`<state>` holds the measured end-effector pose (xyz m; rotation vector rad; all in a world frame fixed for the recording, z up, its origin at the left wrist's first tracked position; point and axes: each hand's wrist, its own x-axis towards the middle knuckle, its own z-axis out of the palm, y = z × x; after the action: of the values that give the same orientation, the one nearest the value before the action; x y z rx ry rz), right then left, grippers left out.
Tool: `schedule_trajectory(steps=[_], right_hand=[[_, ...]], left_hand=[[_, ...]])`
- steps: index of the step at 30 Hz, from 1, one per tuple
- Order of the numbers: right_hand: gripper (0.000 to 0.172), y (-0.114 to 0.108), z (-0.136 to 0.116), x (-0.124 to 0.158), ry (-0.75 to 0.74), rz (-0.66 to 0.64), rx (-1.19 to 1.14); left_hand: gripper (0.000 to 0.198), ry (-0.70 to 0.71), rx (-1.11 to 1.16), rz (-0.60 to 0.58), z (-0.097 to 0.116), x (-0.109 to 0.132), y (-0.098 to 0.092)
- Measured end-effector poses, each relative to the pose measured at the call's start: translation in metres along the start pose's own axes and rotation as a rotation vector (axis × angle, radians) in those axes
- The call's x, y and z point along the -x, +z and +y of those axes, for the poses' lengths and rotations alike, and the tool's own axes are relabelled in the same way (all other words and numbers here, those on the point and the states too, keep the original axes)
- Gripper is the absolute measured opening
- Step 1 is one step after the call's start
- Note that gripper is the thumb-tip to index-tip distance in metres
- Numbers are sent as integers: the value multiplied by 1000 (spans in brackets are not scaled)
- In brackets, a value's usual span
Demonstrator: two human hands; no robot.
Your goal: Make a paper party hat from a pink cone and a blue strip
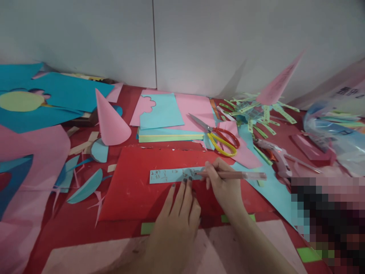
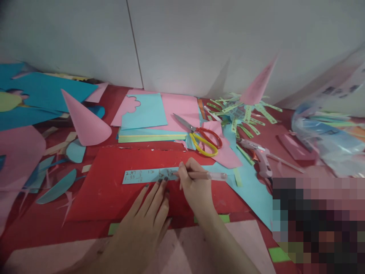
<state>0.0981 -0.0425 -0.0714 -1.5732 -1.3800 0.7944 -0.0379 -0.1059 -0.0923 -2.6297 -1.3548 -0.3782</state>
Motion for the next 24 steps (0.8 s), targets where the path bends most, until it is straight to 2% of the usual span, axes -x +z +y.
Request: schedule_trajectory(steps=[24], right_hand=[[33, 1, 1, 0, -15, -57, -9]], left_hand=[[29, -2, 13, 26, -1, -2, -1]])
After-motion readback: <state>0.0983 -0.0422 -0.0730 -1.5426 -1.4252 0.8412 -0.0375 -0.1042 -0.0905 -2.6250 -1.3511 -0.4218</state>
